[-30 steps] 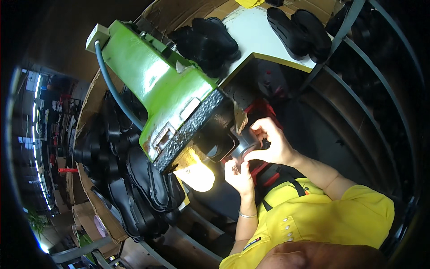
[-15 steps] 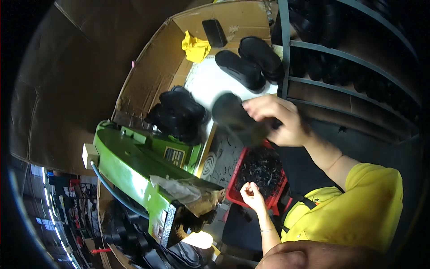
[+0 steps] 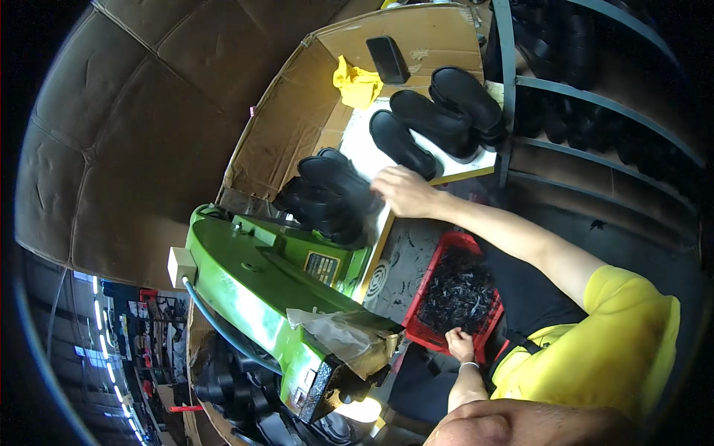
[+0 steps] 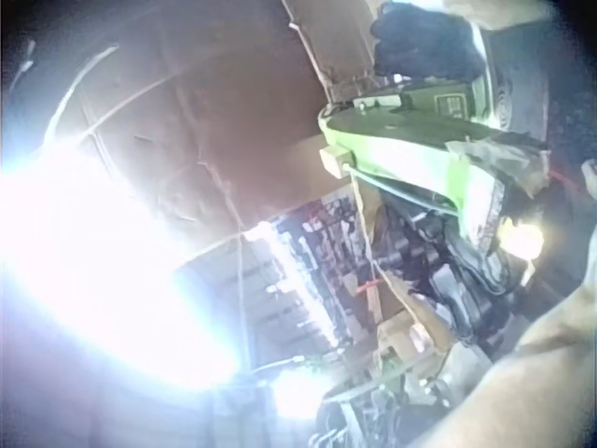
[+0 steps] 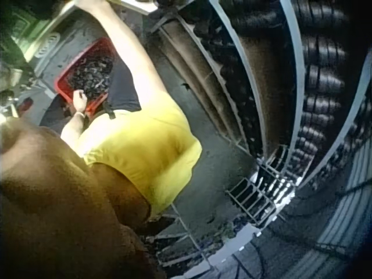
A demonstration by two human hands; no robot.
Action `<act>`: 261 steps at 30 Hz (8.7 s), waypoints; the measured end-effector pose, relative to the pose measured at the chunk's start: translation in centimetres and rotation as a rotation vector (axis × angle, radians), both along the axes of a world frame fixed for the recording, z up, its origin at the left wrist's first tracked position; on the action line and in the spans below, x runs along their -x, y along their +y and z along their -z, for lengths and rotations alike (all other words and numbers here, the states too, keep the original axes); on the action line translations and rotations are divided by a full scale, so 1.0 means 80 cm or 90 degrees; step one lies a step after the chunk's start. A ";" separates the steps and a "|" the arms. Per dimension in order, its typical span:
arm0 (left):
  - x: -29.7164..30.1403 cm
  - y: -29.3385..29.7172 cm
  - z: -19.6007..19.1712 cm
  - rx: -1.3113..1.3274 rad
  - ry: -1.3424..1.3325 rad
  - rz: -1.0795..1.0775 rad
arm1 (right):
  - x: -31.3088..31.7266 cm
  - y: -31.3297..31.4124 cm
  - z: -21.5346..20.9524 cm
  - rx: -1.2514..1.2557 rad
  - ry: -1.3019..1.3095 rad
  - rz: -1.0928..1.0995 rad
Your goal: The recorder is using a buffing machine to polish black shoes.
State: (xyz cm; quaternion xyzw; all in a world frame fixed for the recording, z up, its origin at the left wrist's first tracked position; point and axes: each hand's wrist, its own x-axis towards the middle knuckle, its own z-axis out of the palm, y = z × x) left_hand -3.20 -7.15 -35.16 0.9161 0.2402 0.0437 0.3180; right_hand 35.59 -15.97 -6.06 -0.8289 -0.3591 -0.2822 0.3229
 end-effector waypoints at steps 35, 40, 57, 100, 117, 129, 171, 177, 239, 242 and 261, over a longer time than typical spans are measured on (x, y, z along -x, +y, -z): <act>-0.092 -0.005 -0.392 0.396 -0.414 -0.131 | 0.380 -0.105 0.146 -0.346 1.300 -0.438; -0.075 -0.012 -0.375 0.425 -0.437 -0.141 | 0.366 -0.149 0.155 -0.673 1.275 -0.503; -0.058 0.027 -0.396 0.229 -0.482 -0.049 | 0.186 -0.120 -0.016 -0.632 0.870 -0.253; 0.008 0.090 -0.417 0.225 -0.164 -0.062 | 0.243 -0.039 -0.035 -0.343 0.698 -0.377; 0.016 0.116 -0.411 0.239 -0.159 -0.040 | 0.267 -0.021 -0.052 -0.317 0.776 -0.335; -0.032 0.070 -0.367 0.145 -0.272 0.014 | 0.276 -0.001 -0.050 -0.250 0.598 -0.358; -0.080 0.018 -0.380 0.391 -0.391 -0.087 | 0.192 -0.160 -0.007 -0.570 0.789 -0.122; -0.062 0.057 -0.347 0.299 -0.441 -0.096 | 0.172 -0.117 -0.077 -0.461 0.708 -0.208; -0.026 0.112 -0.440 -0.022 -0.374 0.101 | 0.299 -0.016 -0.055 -0.424 0.678 -0.399; -0.041 0.104 -0.462 -0.090 -0.379 0.125 | 0.301 -0.016 -0.050 -0.378 0.619 -0.364; -0.004 0.056 -0.338 0.151 -0.345 -0.110 | 0.322 0.005 -0.028 -0.347 0.649 -0.392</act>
